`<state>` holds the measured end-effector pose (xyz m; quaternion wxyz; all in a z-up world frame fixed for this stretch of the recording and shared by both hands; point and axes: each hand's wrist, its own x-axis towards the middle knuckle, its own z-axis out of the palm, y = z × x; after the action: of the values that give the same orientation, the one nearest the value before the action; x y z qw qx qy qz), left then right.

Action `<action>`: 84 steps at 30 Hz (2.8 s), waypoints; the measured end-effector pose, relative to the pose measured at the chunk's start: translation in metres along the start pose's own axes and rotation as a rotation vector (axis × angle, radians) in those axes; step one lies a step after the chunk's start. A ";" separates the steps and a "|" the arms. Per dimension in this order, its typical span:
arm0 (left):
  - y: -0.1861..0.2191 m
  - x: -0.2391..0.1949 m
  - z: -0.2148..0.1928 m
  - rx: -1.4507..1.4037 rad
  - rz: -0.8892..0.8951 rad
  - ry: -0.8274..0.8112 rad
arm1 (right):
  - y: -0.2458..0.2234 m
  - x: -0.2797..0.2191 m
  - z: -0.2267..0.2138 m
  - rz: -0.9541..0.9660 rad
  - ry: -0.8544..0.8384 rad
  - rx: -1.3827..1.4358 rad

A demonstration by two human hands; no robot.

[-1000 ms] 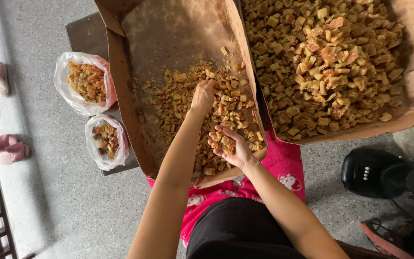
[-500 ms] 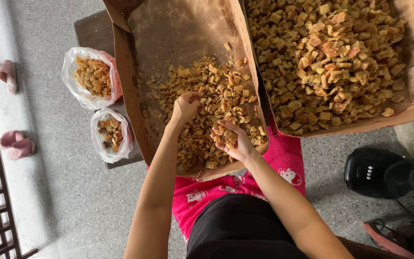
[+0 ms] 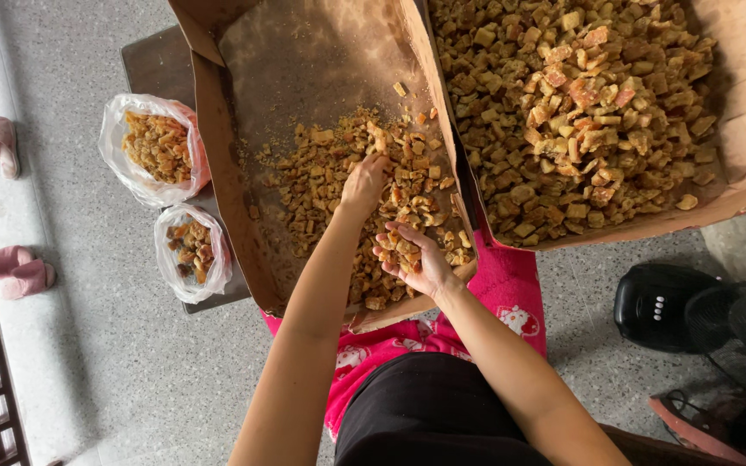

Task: The person sorts small, cubed food items by hand, picking them from a large cardboard box and transferring them into smaller plastic bags placed on the floor.

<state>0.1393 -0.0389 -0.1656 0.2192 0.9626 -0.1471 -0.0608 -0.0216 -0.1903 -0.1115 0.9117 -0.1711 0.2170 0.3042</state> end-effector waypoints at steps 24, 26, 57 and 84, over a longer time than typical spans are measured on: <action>0.024 -0.045 -0.021 -0.561 -0.205 -0.272 | 0.005 0.003 -0.010 -0.037 0.035 -0.073; 0.018 -0.053 -0.040 -0.905 -0.349 -0.356 | 0.005 0.003 -0.007 -0.030 0.064 -0.091; 0.084 -0.148 -0.117 -1.605 -0.336 -0.256 | -0.006 -0.003 0.000 -0.178 0.003 0.111; 0.057 -0.192 -0.073 -0.943 -0.556 0.064 | -0.101 -0.051 0.031 -0.513 -0.314 -0.048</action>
<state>-0.0441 0.0003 -0.0652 0.6067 0.7641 0.1630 -0.1463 0.0143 -0.2771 -0.0417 0.9769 -0.1924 0.0158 0.0917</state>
